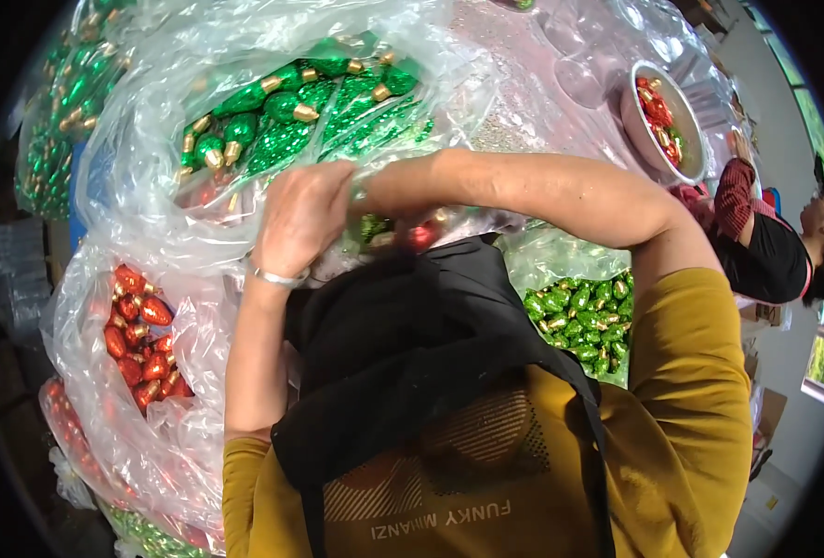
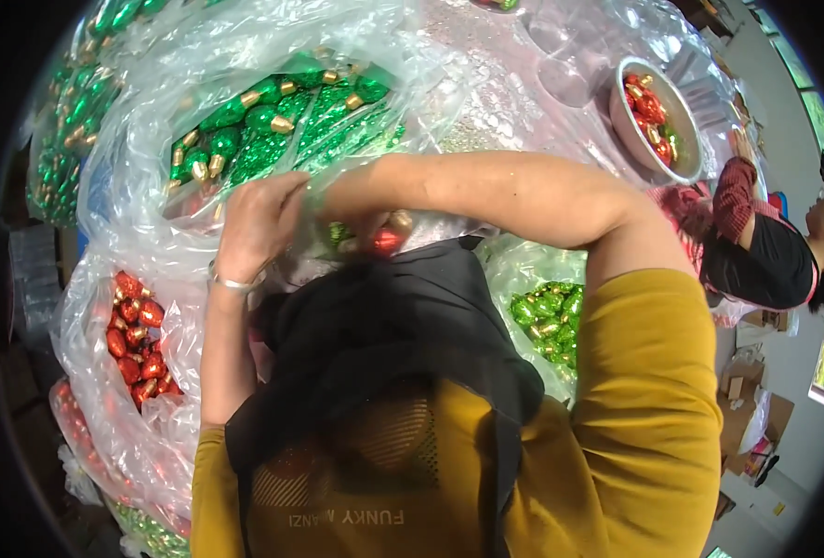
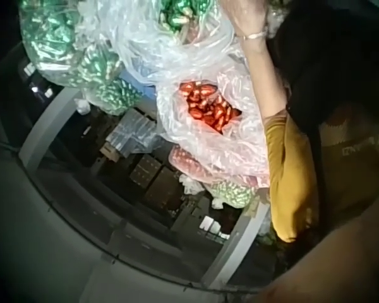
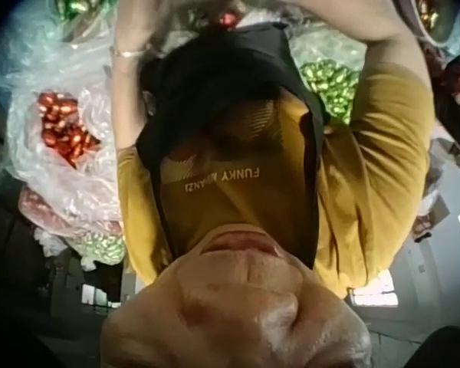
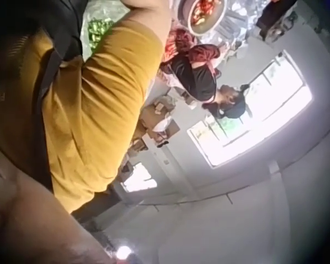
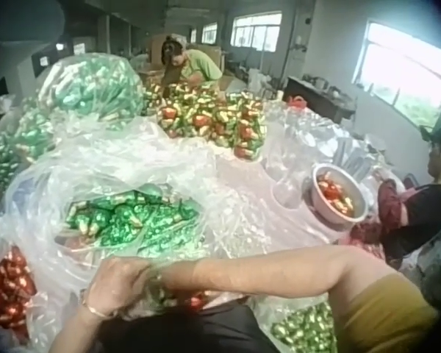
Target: Sorting and packaging small tree-shaped green and red ornaments on a plastic-covered table.
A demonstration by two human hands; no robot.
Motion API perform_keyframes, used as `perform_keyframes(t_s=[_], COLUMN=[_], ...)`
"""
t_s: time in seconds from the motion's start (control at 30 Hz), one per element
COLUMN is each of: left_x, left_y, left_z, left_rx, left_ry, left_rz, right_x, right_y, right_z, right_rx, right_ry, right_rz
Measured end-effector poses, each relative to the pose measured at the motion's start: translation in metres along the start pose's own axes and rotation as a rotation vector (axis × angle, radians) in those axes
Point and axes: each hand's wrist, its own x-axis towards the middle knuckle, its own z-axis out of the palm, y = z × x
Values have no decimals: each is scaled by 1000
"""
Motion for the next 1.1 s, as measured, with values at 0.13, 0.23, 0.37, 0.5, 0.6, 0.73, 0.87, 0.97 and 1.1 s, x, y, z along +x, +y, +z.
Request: perform_keyframes(t_s=[0.13, 0.23, 0.37, 0.5, 0.6, 0.73, 0.87, 0.97, 1.1], left_x=[-15, -26, -25, -30, -27, -13, 2, 4, 34], left_y=[9, 0, 7, -17, -20, -15, -6, 2, 15], left_z=[-20, -29, -30, -24, -41, -45, -43, -50, -23], left_rx=[16, 71, 118, 17, -21, 146, 221, 212, 321], left_ry=[-48, -87, -151, 2, -43, -43, -32, 34, -42], left_rz=[-138, -219, -394, -348, -438, -539, -542, -485, -366], right_x=[-18, -110, -267, -428, -481, -482, -497, -474, -523], right_y=[-44, -59, -57, -97, -164, -205, -153, -76, -36], right_z=[-29, -16, 94, 342, 499, 584, 583, 597, 645], right_rx=[344, 546, 985, 446, 523, 280, 284, 190, 592], right_ry=[80, 568, 325, -119, 752, 1191, 952, 214, -2], right_rz=[510, 317, 1060, 1567, 1895, 2494, 2729, 2504, 2434])
